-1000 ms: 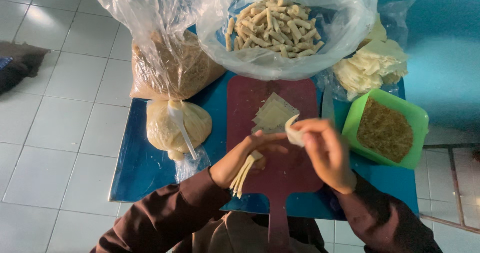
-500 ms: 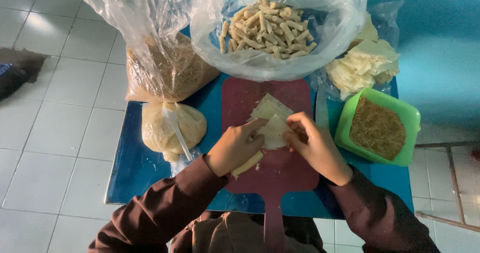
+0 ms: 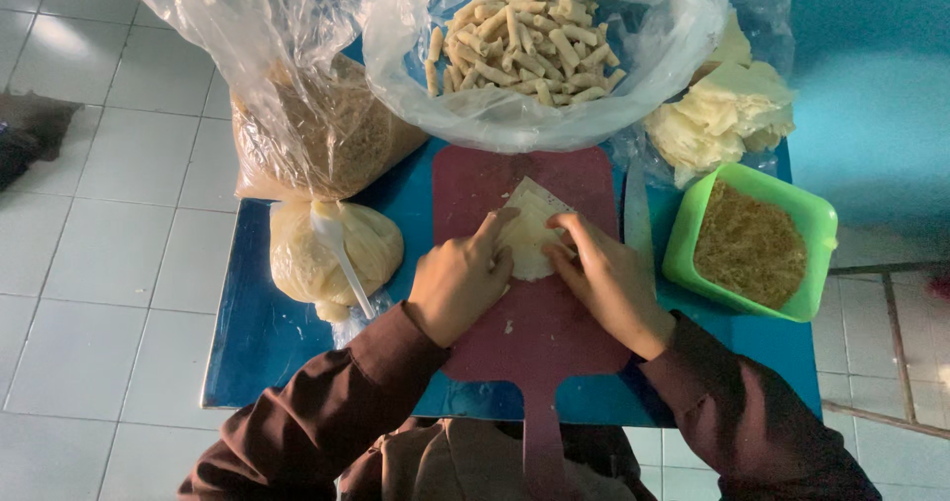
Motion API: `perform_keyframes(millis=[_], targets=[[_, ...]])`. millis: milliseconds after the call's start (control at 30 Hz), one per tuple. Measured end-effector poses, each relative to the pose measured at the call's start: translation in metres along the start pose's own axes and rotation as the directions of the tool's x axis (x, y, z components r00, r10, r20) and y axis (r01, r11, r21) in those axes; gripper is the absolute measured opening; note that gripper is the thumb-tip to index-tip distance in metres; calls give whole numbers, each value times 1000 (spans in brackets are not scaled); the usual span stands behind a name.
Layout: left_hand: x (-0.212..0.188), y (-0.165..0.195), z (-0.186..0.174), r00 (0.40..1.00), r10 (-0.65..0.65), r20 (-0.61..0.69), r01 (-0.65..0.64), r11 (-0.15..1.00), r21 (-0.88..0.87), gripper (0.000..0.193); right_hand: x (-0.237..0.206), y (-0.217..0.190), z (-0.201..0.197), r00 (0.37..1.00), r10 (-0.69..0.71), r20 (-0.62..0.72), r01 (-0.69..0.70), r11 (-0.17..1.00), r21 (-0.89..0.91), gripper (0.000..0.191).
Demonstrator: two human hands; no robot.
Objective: The person tears pieces from a block of soft dough and arranges the thin slices in an overlapping herringbone pattern on a paddle-shaped board. They continue adding slices to extend the pattern, then use a spoon to press and smooth the arranged slices.
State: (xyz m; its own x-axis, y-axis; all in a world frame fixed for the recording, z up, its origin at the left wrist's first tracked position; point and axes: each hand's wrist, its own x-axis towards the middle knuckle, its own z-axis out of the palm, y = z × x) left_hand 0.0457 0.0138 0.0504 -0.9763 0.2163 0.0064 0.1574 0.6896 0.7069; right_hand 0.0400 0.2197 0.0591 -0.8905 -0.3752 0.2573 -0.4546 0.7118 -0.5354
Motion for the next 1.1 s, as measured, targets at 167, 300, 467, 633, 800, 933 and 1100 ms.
perform_keyframes(millis=[167,300,467,633,800,933,1100], targets=[[0,0,1,1000,-24,12,24,999,23,47,1,-1,0,999,-37,-23,37,999,-7,27],[1,0,1,1000,-25,12,24,999,22,48,1,-3,-3,999,-53,-13,53,998,-22,25],[1,-1,0,999,-20,37,19,999,26,51,1,-5,-4,999,-43,2,44,999,-25,24],[2,0,-1,998,-32,51,31,999,22,50,2,-4,-3,998,-62,0,62,998,-21,23],[1,2,-2,999,-28,29,27,999,27,49,1,-5,-3,997,-79,-9,79,997,-28,21],[-2,2,-4,1000,-30,4,30,997,67,52,1,-8,-5,998,-59,14,60,991,-118,21],[-8,-12,-8,993,46,-108,-65,983,-171,49,0,-7,-7,981,-148,-127,135,985,-104,24]])
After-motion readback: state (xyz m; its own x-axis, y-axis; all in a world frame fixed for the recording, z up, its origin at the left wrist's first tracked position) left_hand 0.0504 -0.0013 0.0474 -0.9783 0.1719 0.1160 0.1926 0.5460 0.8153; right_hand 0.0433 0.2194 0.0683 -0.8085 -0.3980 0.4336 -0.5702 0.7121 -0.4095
